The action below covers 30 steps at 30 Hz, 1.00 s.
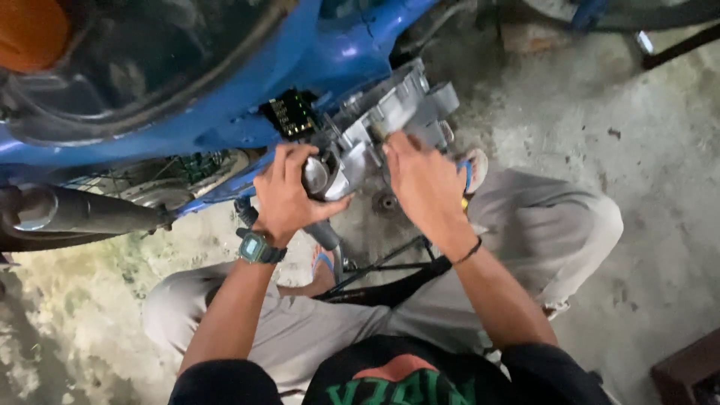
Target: Cleaning the interior of a motorcycle engine casing using a small brush.
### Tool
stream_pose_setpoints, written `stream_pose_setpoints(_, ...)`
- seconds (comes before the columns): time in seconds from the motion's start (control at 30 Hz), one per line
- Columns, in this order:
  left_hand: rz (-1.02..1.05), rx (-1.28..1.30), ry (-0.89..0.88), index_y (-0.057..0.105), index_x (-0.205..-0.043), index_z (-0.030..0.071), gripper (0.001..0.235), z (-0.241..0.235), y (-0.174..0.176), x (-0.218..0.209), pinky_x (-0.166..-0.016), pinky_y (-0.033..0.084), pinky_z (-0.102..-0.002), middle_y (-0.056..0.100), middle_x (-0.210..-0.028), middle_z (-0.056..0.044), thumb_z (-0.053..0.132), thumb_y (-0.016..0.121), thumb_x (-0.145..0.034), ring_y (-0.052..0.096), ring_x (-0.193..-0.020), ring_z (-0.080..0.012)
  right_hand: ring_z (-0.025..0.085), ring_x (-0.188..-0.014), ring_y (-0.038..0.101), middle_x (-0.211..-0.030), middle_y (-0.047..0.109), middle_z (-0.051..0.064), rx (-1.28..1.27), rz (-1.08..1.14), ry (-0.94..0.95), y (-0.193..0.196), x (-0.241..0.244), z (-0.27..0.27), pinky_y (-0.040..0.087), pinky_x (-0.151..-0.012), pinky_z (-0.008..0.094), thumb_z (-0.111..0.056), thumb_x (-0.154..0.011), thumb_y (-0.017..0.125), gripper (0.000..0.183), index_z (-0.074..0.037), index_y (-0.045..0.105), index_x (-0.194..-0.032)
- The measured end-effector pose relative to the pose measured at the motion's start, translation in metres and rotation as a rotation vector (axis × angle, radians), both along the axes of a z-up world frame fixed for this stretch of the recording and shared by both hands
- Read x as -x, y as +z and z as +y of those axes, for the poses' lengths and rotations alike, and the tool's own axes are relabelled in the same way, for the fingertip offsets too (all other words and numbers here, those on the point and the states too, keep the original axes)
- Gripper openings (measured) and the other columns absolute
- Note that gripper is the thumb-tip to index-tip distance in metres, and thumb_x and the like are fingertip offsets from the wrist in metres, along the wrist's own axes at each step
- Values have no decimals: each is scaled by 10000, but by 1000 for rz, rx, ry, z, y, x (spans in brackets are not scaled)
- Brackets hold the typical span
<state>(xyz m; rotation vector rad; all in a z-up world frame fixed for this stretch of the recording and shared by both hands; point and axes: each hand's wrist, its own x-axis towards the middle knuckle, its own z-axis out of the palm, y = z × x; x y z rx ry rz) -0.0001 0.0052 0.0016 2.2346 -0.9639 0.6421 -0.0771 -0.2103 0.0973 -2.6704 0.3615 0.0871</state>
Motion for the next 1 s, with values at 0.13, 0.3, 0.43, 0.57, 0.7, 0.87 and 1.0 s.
stream_pose_setpoints(0.13,0,4,10,557,-1210,155,777,0,3,2,-702,602,-321,576,-1099,-6,604,892,-671,737,-847,-204,485,-815,724,-838,738,178,-110,28,41,-15,-6,-15,580,-683,627,-320,-1048,552,216,-180,690,-1138)
stream_pose_setpoints(0.3,28,-12,-11,540,-1256,155,780,-2,4,1,-693,609,-369,556,-1091,-26,591,881,-707,734,-824,-242,476,-753,708,-784,686,178,-61,-103,56,1,-13,-5,588,-576,567,-264,-1103,477,218,-134,651,-1089)
stream_pose_setpoints(0.43,-5,-15,21,551,-1228,174,798,-3,1,-1,-704,603,-315,556,-1086,7,686,843,-690,740,-808,-182,406,-712,713,-729,675,127,-74,-48,88,-9,-2,-13,599,-593,513,-289,-1103,465,254,-135,656,-1037)
stream_pose_setpoints(0.57,-1,-5,24,557,-1219,181,782,-3,0,3,-711,594,-290,564,-1085,18,660,867,-684,735,-817,-176,475,-751,704,-788,695,192,-82,-107,79,-9,-2,-10,580,-564,585,-272,-1092,488,248,-99,666,-1079)
stream_pose_setpoints(0.7,4,7,22,564,-1215,188,783,-3,2,3,-684,598,-306,578,-1077,21,629,886,-655,740,-806,-184,468,-693,690,-767,672,185,-112,-114,90,-22,1,-14,555,-483,549,-276,-1066,536,184,-133,651,-1059)
stream_pose_setpoints(0.87,-7,7,34,564,-1227,189,775,-3,1,3,-691,600,-288,566,-1074,27,628,873,-668,736,-815,-171,458,-606,667,-757,690,175,-151,-189,126,-24,-3,-23,533,-430,476,-247,-1082,552,195,-91,663,-1040)
stream_pose_setpoints(1.0,38,29,2,570,-1254,175,777,-2,5,4,-714,605,-321,570,-1096,8,610,880,-689,739,-860,-219,458,-584,659,-653,648,164,-152,-208,141,-17,-12,-18,542,-420,452,-242,-1095,545,203,-87,643,-1009)
